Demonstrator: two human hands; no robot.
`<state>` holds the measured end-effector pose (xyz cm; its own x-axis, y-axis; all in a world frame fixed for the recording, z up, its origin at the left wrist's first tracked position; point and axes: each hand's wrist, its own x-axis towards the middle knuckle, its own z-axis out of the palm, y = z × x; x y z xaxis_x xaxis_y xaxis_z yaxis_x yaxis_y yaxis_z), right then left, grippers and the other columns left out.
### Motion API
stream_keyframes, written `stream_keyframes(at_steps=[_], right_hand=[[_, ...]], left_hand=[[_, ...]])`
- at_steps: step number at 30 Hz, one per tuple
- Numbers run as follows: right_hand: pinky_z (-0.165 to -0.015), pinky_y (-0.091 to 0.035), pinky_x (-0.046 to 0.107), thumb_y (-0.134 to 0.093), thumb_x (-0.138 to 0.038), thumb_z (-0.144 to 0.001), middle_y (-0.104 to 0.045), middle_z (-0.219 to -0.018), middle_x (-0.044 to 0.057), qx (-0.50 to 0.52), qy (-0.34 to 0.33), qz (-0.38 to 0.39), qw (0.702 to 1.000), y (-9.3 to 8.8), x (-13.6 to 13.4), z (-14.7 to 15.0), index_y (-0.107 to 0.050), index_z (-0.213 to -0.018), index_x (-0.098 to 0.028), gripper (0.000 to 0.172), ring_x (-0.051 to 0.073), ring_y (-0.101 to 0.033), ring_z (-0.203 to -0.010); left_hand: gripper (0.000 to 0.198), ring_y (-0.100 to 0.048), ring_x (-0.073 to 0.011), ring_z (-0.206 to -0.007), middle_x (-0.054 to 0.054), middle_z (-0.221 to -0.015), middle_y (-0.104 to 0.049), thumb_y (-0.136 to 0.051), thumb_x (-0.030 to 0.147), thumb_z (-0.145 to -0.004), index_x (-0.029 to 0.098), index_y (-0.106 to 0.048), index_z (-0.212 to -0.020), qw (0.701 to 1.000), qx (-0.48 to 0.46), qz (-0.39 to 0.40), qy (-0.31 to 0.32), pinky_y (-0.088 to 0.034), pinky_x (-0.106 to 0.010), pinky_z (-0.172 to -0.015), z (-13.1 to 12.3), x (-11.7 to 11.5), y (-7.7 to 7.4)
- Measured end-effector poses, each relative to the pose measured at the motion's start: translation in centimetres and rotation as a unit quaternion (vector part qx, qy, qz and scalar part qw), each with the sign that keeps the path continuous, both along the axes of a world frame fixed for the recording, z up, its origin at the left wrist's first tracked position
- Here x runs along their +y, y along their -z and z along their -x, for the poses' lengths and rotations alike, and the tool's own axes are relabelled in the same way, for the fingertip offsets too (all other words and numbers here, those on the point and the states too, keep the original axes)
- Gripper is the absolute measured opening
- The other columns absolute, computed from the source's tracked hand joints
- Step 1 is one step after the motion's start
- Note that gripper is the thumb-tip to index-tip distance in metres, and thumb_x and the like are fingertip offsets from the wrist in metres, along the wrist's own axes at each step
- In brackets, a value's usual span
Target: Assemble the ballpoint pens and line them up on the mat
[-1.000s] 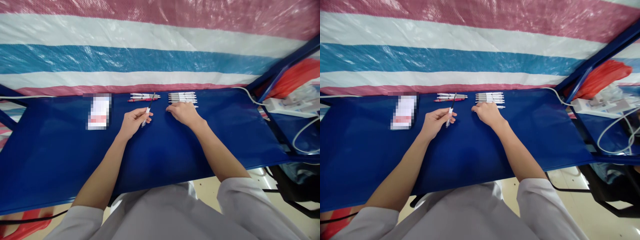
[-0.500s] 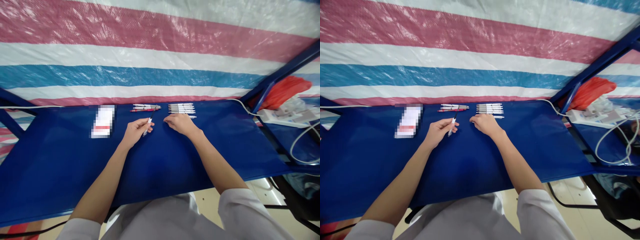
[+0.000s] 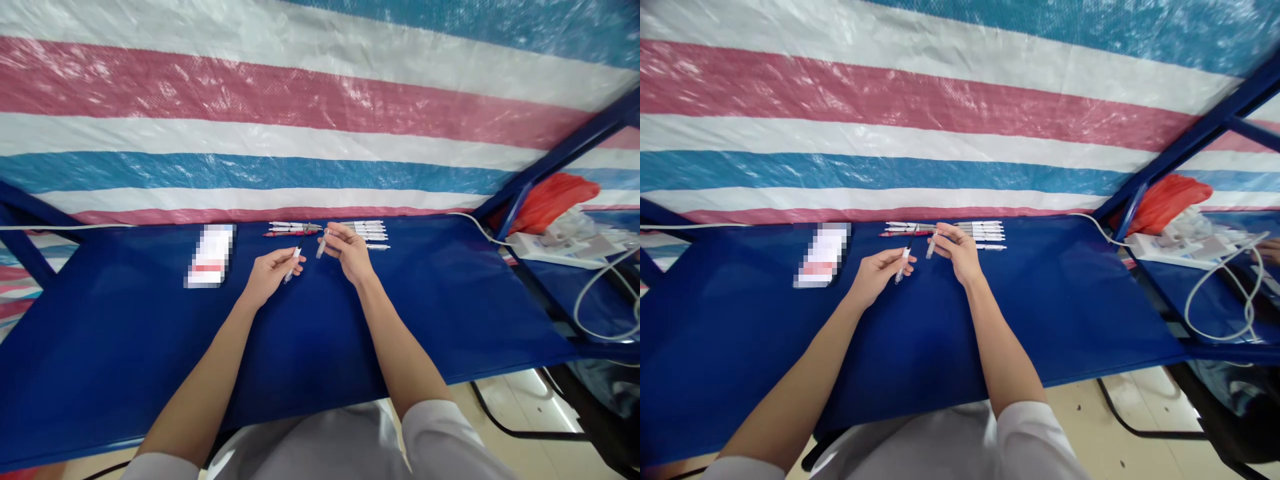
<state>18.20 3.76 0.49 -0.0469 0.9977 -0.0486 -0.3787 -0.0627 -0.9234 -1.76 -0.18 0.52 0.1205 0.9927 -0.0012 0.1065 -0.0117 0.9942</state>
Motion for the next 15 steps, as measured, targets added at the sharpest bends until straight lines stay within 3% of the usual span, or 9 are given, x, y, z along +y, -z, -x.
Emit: stream_keyframes(at_steps=[8, 15], right_hand=[[-0.074, -0.062, 0.029, -0.080, -0.034, -0.064, -0.074, -0.091, -0.003, 0.073, 0.067, 0.057, 0.993, 1.3, -0.3, 2.0, -0.069, -0.103, -0.026, 0.042, 0.016, -0.073, -0.086], [-0.071, -0.062, 0.027, -0.082, -0.031, -0.062, -0.075, -0.089, -0.002, 0.089, 0.068, 0.068, 0.991, 1.3, -0.4, 2.1, -0.071, -0.097, -0.025, 0.037, 0.017, -0.075, -0.086]], left_hand=[[0.038, -0.071, -0.0186, -0.073, -0.009, -0.099, -0.077, -0.073, 0.044, -0.081, 0.018, -0.073, -0.108, 1.000, -0.007, 0.000, -0.014, -0.059, -0.035, -0.074, 0.6, 0.2, 0.2], [0.039, -0.072, -0.0199, -0.074, -0.009, -0.099, -0.077, -0.072, 0.047, -0.082, 0.019, -0.073, -0.110, 1.000, 0.030, 0.009, -0.003, -0.059, -0.034, -0.072, 0.6, 0.2, 0.3]])
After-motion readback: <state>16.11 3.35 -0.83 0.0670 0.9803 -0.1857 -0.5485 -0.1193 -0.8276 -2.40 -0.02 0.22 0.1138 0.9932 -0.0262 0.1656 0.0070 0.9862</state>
